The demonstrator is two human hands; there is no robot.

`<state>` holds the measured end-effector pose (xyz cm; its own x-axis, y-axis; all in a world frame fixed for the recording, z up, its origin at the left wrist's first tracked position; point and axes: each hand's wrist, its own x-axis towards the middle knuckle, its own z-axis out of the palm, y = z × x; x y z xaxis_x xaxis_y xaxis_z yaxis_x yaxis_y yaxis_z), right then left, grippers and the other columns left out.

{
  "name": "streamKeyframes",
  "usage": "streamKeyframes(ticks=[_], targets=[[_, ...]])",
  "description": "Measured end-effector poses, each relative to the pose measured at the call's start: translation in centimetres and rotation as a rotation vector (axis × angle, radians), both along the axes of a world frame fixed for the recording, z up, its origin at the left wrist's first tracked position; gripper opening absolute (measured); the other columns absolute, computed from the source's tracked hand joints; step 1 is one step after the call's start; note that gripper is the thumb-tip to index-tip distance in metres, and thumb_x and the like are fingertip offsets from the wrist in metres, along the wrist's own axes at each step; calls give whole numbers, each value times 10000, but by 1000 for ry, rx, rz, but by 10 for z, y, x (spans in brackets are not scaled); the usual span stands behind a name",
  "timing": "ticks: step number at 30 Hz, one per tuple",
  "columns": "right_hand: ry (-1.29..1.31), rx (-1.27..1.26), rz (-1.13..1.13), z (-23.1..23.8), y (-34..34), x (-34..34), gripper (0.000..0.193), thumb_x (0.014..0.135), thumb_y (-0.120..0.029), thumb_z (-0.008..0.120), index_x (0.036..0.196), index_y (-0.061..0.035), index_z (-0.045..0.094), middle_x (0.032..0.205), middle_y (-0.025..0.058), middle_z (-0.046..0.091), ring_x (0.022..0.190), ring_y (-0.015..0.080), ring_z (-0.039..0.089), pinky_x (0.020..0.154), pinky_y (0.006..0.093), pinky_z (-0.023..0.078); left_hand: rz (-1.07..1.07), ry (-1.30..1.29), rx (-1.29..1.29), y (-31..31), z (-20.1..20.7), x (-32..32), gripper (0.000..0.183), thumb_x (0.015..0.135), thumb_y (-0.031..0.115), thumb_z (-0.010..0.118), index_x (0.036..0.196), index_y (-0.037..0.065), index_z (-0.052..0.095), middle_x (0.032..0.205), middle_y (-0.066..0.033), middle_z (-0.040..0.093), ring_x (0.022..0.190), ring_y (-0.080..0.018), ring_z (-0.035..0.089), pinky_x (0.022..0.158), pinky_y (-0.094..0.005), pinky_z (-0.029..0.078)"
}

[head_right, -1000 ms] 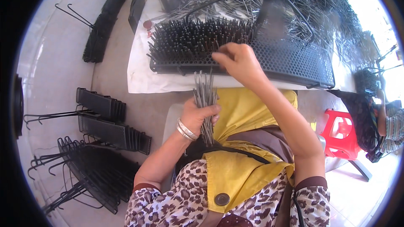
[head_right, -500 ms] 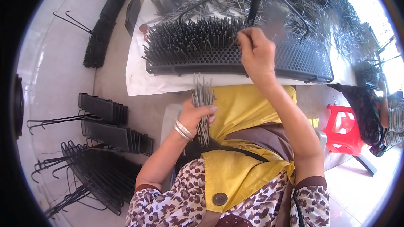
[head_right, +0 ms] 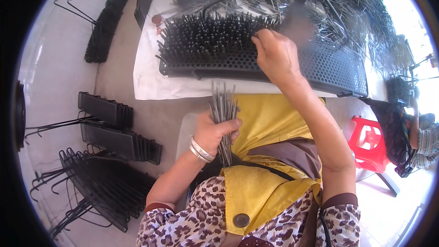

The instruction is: The person gathers metal pins from a pile on the table and inserts them into the holes of a perforated rack by hand.

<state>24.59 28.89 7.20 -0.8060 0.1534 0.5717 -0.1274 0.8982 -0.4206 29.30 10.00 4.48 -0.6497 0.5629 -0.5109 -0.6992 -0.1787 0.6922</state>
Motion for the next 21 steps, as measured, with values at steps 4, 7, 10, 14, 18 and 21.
streamKeyframes(ticks=[4,7,10,14,18,21], targets=[[-198,196,0,1,1,-2,120,734,-130,546,686,-40,483,642,138,546,603,325,527,507,407,400,-57,76,19,1,-2,3,127,682,-13,582,780,11,503,533,-11,490,417,-75,447,391,-206,356],[-184,124,-24,6,-2,4,118,723,-134,573,772,-34,536,662,149,556,616,327,538,518,378,419,-62,95,44,3,1,4,129,688,-13,579,763,17,479,540,1,478,420,-66,445,396,-203,355],[-235,-31,-61,18,-15,25,155,729,-128,594,831,-13,567,651,129,583,564,244,569,506,295,439,-45,101,77,3,-2,5,131,691,-16,578,765,19,476,550,6,478,426,-63,447,391,-205,355],[-728,-978,218,26,-25,54,99,756,-57,560,768,40,579,634,38,579,550,64,510,498,196,421,-80,61,121,1,-2,1,125,689,-26,573,771,14,487,554,2,481,431,-68,452,388,-208,355],[-614,-1033,222,15,-25,69,92,768,-41,538,738,40,569,617,44,569,533,73,508,506,188,413,-270,40,263,-2,-1,-4,116,691,-32,562,789,5,512,555,-15,487,440,-84,465,391,-208,362],[-572,-945,150,8,-29,75,91,785,-41,505,731,29,525,630,38,548,562,79,511,524,199,414,-284,31,259,-1,-11,-4,129,698,-18,570,815,-1,517,568,-27,506,451,-96,483,396,-212,381]])
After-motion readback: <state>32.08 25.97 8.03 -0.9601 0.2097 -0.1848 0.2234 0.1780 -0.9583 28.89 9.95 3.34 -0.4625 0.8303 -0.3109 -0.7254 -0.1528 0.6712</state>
